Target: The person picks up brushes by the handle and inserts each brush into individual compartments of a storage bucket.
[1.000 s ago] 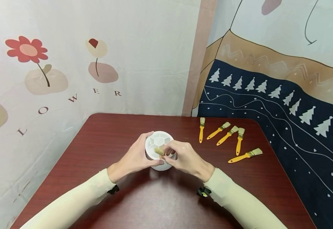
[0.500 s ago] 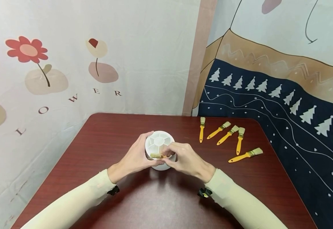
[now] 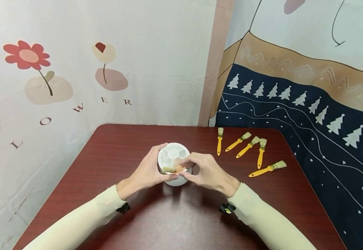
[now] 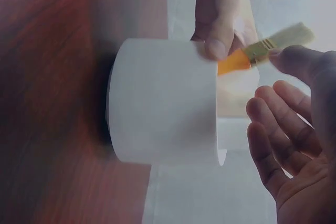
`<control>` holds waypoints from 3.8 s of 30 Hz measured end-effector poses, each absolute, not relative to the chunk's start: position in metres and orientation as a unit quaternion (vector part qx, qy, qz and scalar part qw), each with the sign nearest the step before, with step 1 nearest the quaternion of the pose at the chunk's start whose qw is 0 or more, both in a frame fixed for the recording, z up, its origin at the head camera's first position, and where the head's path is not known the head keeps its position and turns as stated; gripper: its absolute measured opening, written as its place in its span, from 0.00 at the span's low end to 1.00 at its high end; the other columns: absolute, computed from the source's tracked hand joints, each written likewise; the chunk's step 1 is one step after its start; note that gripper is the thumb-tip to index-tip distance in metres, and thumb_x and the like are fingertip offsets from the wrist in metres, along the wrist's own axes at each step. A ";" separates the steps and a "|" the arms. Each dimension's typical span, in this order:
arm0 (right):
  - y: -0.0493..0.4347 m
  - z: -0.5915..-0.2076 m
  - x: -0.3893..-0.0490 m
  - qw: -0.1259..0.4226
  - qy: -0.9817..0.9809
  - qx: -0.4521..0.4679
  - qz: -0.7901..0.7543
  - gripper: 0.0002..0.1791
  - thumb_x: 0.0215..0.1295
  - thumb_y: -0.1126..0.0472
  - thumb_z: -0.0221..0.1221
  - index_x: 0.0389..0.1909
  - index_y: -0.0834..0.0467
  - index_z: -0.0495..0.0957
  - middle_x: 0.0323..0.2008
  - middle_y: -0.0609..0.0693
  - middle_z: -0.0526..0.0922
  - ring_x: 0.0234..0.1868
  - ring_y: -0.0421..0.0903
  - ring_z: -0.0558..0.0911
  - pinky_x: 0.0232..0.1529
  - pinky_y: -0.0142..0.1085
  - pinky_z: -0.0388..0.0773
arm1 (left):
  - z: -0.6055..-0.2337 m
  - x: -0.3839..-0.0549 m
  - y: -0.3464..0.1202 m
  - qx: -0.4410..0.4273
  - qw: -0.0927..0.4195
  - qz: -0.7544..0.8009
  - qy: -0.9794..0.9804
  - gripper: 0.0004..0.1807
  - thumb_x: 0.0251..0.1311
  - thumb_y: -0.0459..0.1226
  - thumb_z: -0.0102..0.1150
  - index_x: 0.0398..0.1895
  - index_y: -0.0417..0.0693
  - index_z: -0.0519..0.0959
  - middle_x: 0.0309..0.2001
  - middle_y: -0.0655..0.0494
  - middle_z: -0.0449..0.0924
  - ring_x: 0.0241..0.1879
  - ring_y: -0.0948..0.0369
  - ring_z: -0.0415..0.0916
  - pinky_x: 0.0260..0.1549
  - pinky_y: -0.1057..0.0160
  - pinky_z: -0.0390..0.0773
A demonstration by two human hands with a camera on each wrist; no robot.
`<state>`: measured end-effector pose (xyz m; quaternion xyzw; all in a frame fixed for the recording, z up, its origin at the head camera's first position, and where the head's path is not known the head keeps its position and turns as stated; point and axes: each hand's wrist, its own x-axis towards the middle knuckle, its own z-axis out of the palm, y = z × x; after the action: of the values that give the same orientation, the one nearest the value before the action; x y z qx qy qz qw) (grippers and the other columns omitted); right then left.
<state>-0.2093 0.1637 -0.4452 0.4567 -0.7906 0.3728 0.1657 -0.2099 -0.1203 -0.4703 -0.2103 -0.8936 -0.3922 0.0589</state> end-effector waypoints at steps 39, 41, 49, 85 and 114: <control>0.244 -0.467 -0.287 0.139 -0.907 0.234 0.322 0.16 0.81 0.58 0.74 0.63 0.57 0.91 0.55 0.55 0.93 0.50 0.57 0.92 0.52 0.57 0.90 | -0.468 -0.215 -0.128 -0.238 0.000 -0.410 -0.881 0.74 0.55 0.51 0.93 0.97 0.50 0.52 0.92 0.48 0.64 0.87 0.49 0.71 0.86 0.39 0.73; 0.247 -0.470 -0.291 0.131 -0.911 0.226 0.320 0.17 0.81 0.58 0.73 0.64 0.59 0.91 0.57 0.57 0.93 0.52 0.60 0.92 0.55 0.59 0.91 | -0.469 -0.214 -0.128 -0.235 -0.002 -0.412 -0.880 0.75 0.55 0.51 0.93 0.98 0.50 0.51 0.92 0.48 0.63 0.88 0.49 0.70 0.87 0.39 0.72; 0.258 -0.479 -0.306 0.106 -0.925 0.197 0.306 0.22 0.83 0.57 0.72 0.70 0.64 0.88 0.62 0.64 0.89 0.54 0.64 0.90 0.59 0.62 0.91 | -0.469 -0.202 -0.124 -0.191 0.017 -0.416 -0.889 0.78 0.50 0.55 0.95 0.98 0.55 0.51 0.91 0.48 0.64 0.87 0.47 0.70 0.85 0.39 0.73; 0.265 -0.501 -0.355 0.017 -0.969 0.095 0.228 0.31 0.86 0.55 0.67 0.79 0.71 0.79 0.70 0.77 0.80 0.65 0.69 0.80 0.74 0.65 0.82 | -0.473 -0.182 -0.110 -0.137 0.090 -0.424 -0.891 0.63 0.50 0.51 0.96 0.86 0.47 0.66 0.77 0.44 0.75 0.68 0.49 0.82 0.68 0.47 0.85; 0.252 -0.502 -0.361 0.059 -0.958 0.042 0.279 0.19 0.80 0.61 0.73 0.63 0.70 0.89 0.58 0.71 0.93 0.62 0.69 0.89 0.64 0.60 0.91 | -0.470 -0.191 -0.122 -0.171 0.071 -0.425 -0.886 0.63 0.52 0.49 0.96 0.88 0.48 0.68 0.78 0.46 0.78 0.59 0.54 0.89 0.72 0.42 0.82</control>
<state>-0.3614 0.2524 -0.5022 0.0422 -0.9576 0.2788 0.0594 -0.1910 -0.1221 -0.4701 -0.1710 -0.8858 -0.4255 0.0713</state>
